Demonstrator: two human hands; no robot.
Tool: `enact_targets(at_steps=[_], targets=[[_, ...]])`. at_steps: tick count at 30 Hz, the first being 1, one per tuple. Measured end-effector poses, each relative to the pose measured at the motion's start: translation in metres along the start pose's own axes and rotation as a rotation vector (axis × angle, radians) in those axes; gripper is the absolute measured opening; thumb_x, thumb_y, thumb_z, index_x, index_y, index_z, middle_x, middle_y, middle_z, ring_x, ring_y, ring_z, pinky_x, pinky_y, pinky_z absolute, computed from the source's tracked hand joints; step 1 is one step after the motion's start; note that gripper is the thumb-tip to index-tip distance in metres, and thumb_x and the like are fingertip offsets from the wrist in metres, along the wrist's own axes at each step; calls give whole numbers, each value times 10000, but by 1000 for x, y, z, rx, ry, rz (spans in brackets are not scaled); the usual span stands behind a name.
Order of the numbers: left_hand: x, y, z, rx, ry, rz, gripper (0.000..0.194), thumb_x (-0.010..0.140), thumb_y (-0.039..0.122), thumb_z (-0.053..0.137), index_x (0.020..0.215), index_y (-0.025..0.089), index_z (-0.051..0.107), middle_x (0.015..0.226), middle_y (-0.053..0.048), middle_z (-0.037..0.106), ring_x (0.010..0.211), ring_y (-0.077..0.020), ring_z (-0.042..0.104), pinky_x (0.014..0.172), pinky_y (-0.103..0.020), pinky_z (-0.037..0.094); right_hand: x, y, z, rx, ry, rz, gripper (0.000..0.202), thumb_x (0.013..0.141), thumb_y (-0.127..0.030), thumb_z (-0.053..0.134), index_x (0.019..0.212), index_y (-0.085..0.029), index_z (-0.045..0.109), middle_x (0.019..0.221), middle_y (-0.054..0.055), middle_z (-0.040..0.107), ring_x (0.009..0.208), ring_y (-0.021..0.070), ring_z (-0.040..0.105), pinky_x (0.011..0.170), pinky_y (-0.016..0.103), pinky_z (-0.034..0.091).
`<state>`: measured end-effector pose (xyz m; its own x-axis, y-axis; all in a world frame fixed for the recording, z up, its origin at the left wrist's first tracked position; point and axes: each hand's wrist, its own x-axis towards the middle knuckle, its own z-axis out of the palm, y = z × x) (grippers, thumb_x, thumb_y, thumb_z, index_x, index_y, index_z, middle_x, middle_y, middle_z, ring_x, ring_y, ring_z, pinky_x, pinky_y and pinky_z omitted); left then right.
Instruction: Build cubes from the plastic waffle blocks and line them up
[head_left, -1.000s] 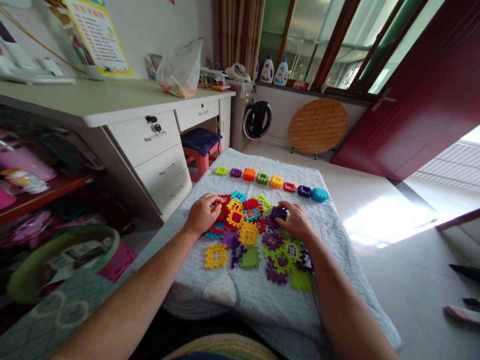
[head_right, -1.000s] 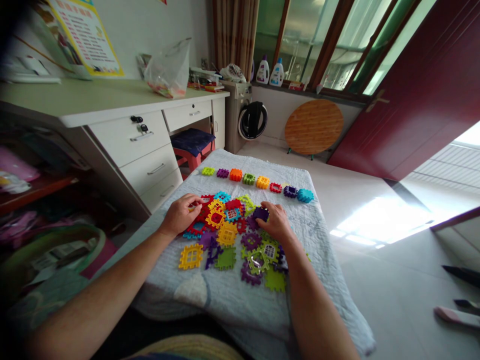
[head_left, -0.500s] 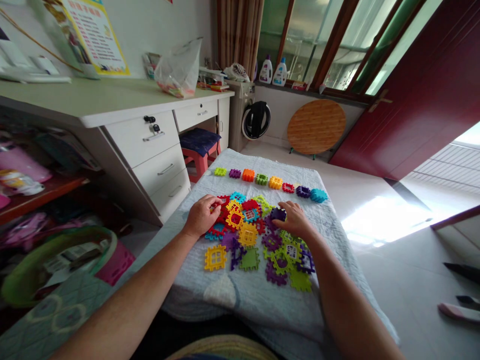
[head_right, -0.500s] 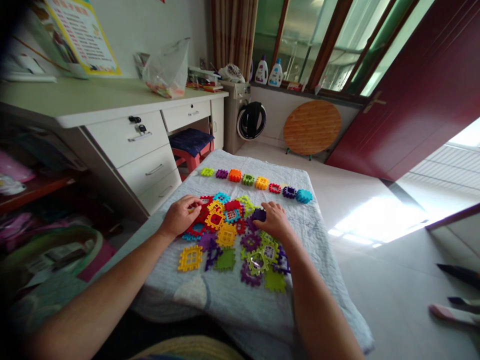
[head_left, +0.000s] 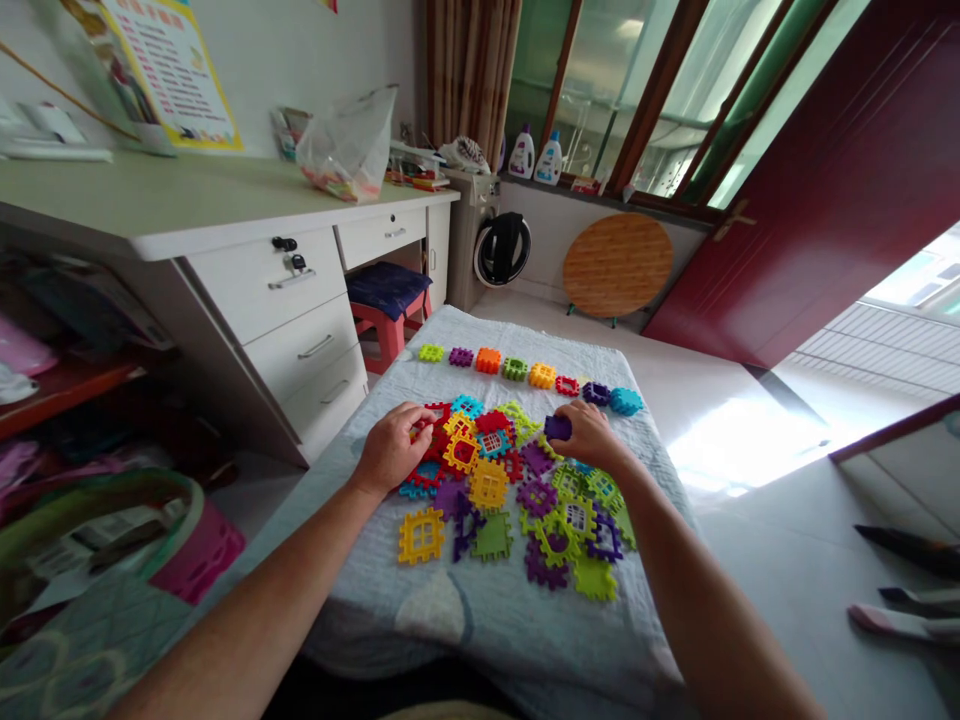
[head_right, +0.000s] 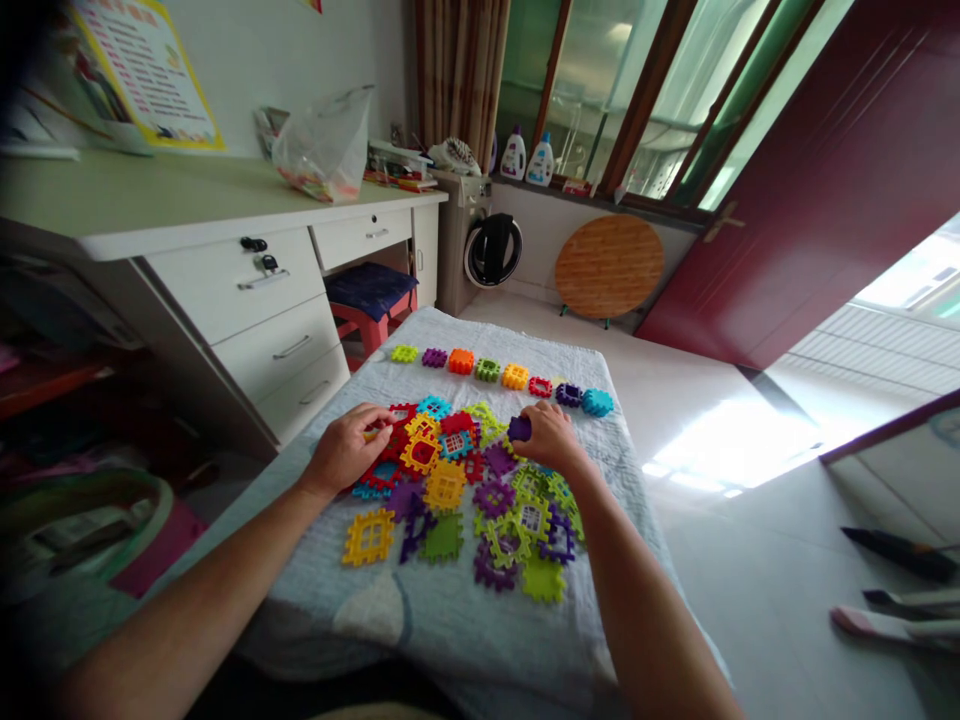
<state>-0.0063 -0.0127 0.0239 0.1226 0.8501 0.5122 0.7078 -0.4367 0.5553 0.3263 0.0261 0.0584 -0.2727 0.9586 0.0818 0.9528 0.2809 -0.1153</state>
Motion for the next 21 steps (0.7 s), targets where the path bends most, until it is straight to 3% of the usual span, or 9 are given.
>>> enact_targets(at_steps=[5,9,13,21], targets=[[1,1,0,-7,-19,-14,126,818,189,497,859,178,615,888,-45,641,808,-184,612,773,-311,490,21,68,-21,29,184,121,465,668,-370,662,1115,-241,657,1158,95,579,1039,308,485,867,421,384],[0,1,-1,-16,-20,-22,132,825,197,492,867,178,616,898,-47,643,812,-181,615,777,-304,494,42,112,-25,5,146,233,475,663,-382,685,1125,-276,667,1243,84,547,1114,339,460,912,453,391],[0,0,-1,-1,-15,-12,140,827,198,486,870,179,618,898,-50,647,820,-185,618,783,-304,496,60,130,-18,-12,28,229,510,660,-381,689,1160,-290,655,1289,72,528,1157,326,455,955,444,381],[3,2,-1,5,-34,-10,152,847,217,477,882,184,621,923,-53,652,837,-184,619,798,-302,499,74,140,-8,-31,-81,272,531,682,-377,683,1205,-300,633,1277,92,519,1170,333,457,963,452,383]])
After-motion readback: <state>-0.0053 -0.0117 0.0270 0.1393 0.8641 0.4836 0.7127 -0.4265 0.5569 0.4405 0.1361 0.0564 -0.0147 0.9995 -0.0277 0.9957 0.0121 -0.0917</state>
